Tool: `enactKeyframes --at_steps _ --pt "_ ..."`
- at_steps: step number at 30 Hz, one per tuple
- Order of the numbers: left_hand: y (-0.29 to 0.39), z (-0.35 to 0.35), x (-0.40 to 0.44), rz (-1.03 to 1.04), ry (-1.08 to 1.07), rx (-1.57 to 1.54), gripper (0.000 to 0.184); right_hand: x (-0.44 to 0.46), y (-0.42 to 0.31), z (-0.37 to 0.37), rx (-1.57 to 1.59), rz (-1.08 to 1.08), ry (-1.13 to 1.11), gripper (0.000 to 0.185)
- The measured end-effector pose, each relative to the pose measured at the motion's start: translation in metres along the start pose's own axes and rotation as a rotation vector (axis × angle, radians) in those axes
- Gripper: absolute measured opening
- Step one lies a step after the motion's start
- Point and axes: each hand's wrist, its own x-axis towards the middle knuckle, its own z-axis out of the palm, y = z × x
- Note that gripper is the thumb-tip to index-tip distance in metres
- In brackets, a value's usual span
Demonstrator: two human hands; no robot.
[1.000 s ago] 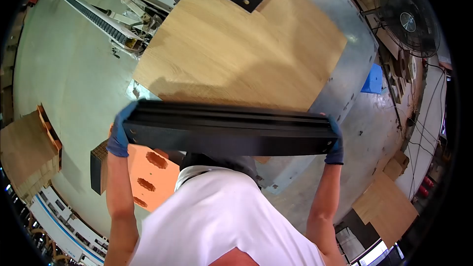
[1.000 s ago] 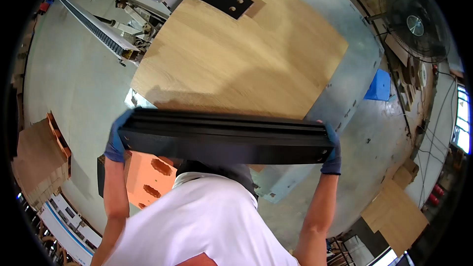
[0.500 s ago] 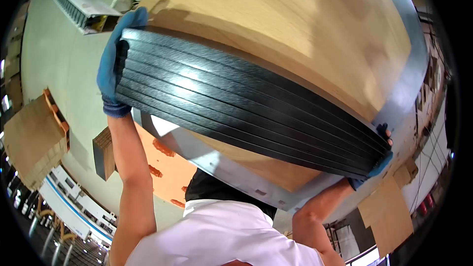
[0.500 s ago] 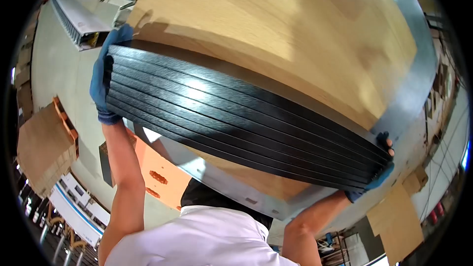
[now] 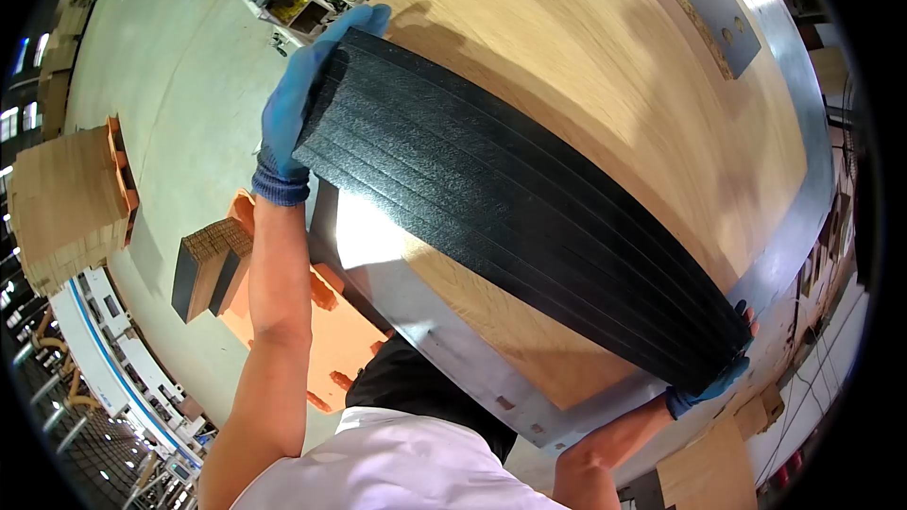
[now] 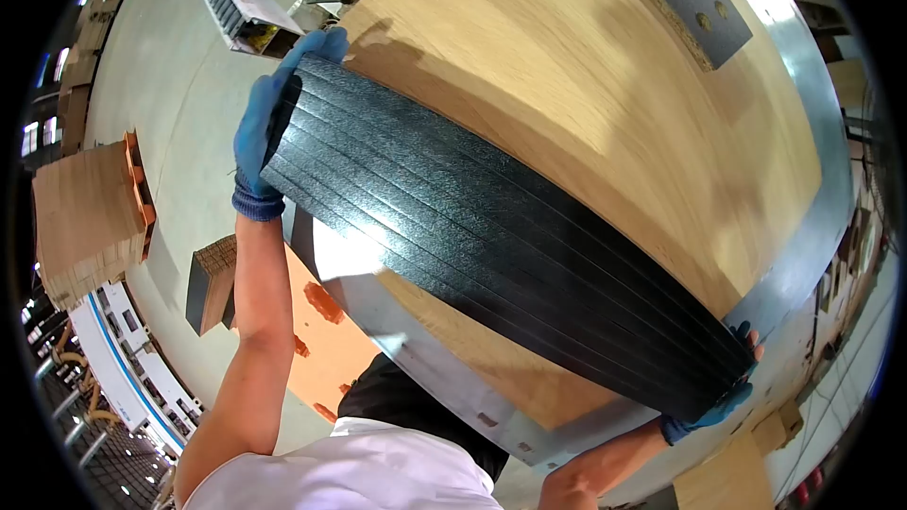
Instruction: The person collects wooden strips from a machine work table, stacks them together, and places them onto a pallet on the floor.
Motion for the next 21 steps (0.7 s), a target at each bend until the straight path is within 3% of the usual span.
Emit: enactKeyframes --at_steps 3,6,9,12,15,18,21 --pt "0.004 0.007 0.001 0.041 0.005 -0.041 0.063 0.001 0.009 -0.014 -0.205 -0.055 0.054 0.051" --pt "0.006 0.011 0.000 0.042 0.033 -0.123 0.058 0.002 -0.002 -0.013 -0.320 0.071 0.110 0.046" --pt "0.009 0.009 -0.004 0.066 0.020 -0.113 0.057 -0.002 0.005 -0.032 -0.410 -0.190 -0.129 0.044" --pt "0.004 0.001 -0.010 0.108 -0.008 -0.168 0.056 0.014 0.019 -0.071 -0.274 -0.093 -0.128 0.043" --pt "0.006 -0.004 -0.030 0.133 0.040 -0.067 0.054 0.015 0.022 -0.078 -0.479 -0.188 -0.119 0.044" --pt "0.011 0.000 -0.059 0.147 0.118 -0.028 0.051 0.012 0.021 -0.108 -0.903 -0.285 -0.163 0.044" --pt "0.028 -0.003 -0.112 0.094 0.187 -0.049 0.048 -0.007 0.013 -0.125 -1.042 -0.242 -0.209 0.045"
